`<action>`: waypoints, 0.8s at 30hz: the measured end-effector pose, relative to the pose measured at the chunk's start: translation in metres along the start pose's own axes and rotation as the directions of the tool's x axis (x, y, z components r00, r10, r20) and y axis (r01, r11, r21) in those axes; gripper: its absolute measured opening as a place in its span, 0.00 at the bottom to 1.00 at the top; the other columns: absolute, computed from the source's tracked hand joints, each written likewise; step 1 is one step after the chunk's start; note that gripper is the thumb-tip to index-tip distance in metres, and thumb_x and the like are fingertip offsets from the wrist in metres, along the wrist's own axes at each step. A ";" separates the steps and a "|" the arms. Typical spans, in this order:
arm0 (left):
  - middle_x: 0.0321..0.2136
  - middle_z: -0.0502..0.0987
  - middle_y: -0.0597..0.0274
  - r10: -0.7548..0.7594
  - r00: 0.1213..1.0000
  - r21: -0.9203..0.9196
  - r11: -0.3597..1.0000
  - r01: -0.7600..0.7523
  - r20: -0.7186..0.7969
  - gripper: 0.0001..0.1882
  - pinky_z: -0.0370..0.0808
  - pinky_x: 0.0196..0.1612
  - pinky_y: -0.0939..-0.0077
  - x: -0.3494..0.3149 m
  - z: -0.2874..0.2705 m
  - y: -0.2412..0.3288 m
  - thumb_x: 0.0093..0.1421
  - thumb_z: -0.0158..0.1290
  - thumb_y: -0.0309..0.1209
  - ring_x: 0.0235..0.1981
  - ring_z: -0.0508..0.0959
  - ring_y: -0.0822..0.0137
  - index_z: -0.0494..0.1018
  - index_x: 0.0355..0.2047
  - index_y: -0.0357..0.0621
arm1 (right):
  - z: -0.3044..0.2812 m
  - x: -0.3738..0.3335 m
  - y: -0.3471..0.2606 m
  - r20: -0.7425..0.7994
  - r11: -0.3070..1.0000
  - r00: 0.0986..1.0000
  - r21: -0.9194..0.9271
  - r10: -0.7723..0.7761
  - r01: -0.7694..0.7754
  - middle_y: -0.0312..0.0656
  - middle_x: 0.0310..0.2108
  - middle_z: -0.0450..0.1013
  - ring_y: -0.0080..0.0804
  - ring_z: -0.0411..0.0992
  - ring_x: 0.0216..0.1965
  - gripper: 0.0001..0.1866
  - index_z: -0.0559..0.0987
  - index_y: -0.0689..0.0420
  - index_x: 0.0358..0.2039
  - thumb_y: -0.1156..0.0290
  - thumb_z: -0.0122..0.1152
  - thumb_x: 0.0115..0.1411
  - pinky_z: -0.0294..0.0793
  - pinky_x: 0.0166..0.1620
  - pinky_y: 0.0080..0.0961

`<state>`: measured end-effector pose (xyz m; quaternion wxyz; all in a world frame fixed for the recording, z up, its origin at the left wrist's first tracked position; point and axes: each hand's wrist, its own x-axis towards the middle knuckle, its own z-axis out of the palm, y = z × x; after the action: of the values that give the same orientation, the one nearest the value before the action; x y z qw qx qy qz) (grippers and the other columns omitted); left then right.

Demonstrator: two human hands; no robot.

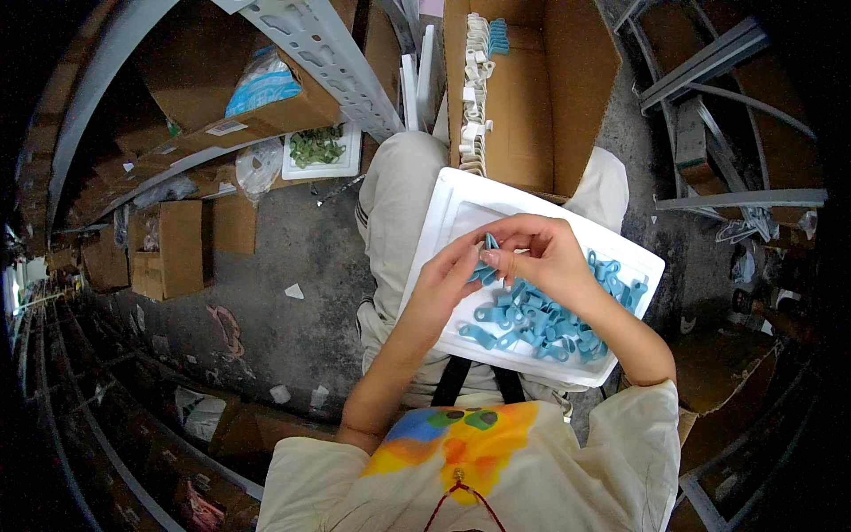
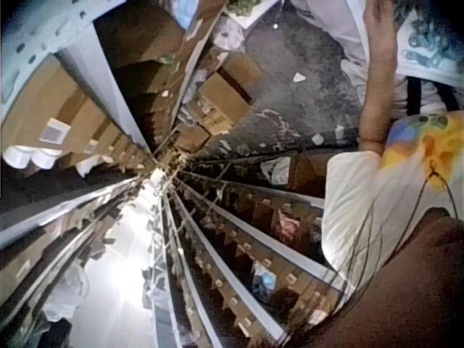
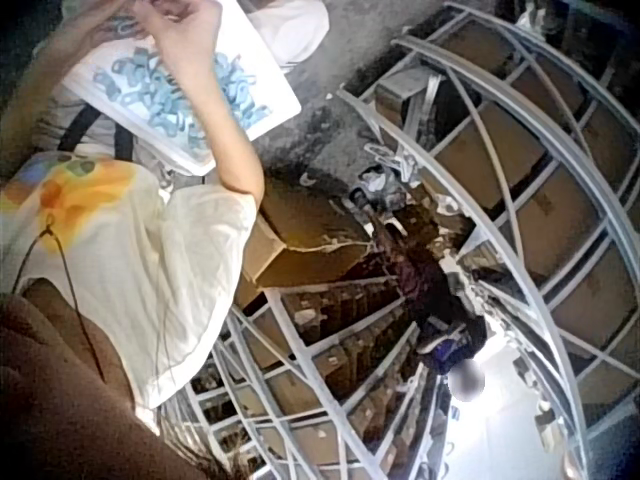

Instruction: The person sits on the floor and assembles small light-blue plastic clips by hand. They pick up individual pieces from a white tray, interlock them, and place the finished assemblies into a cardboard box.

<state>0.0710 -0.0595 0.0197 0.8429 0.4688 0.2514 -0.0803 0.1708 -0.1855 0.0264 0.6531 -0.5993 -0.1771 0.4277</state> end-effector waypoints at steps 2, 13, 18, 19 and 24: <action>0.43 0.66 0.56 0.080 0.995 0.117 0.990 -0.085 0.052 0.21 0.68 0.44 0.75 0.000 -0.006 -0.003 0.60 0.40 0.36 0.43 0.68 0.70 0.59 0.49 0.34 | -0.002 0.002 0.001 -0.015 1.000 1.000 -0.004 -0.008 0.008 0.40 0.24 0.72 0.19 0.69 0.21 0.12 0.73 0.65 0.35 0.77 0.57 0.49 0.69 0.23 0.13; 0.38 0.72 0.50 0.051 0.994 0.146 0.987 -0.064 0.093 0.22 0.70 0.41 0.75 -0.002 -0.009 0.015 0.60 0.37 0.38 0.38 0.74 0.62 0.61 0.47 0.30 | -0.009 0.004 -0.008 -0.087 0.995 0.994 0.073 -0.068 0.074 0.41 0.29 0.72 0.19 0.69 0.23 0.12 0.72 0.65 0.34 0.80 0.58 0.46 0.71 0.23 0.15; 0.38 0.72 0.49 0.056 0.993 0.131 0.989 -0.070 0.105 0.23 0.68 0.42 0.78 -0.001 -0.006 0.021 0.61 0.35 0.39 0.38 0.74 0.61 0.61 0.47 0.31 | -0.014 -0.002 -0.012 -0.133 0.888 0.906 -0.300 -0.402 0.350 0.42 0.32 0.70 0.22 0.69 0.26 0.11 0.74 0.64 0.30 0.82 0.60 0.43 0.72 0.25 0.14; 0.38 0.72 0.49 0.050 0.993 0.132 0.989 -0.064 0.105 0.23 0.68 0.42 0.77 -0.002 -0.005 0.022 0.60 0.36 0.39 0.38 0.74 0.61 0.61 0.47 0.31 | -0.014 -0.003 -0.012 -0.094 0.791 0.853 -0.436 -0.514 0.429 0.43 0.32 0.69 0.23 0.69 0.27 0.10 0.74 0.64 0.29 0.82 0.60 0.42 0.72 0.26 0.14; 0.37 0.72 0.49 0.044 0.994 0.140 0.988 -0.057 0.099 0.21 0.69 0.42 0.75 -0.002 -0.004 0.023 0.60 0.37 0.38 0.39 0.74 0.60 0.61 0.47 0.32 | -0.010 -0.005 -0.019 0.097 0.493 0.730 -0.677 -0.677 0.547 0.44 0.33 0.69 0.33 0.70 0.33 0.13 0.75 0.62 0.32 0.80 0.59 0.42 0.71 0.34 0.21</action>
<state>0.0766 -0.0441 0.0359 0.8200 0.5299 0.1924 -0.0990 0.1823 -0.1942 0.0430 0.5161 -0.7234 -0.4583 0.0171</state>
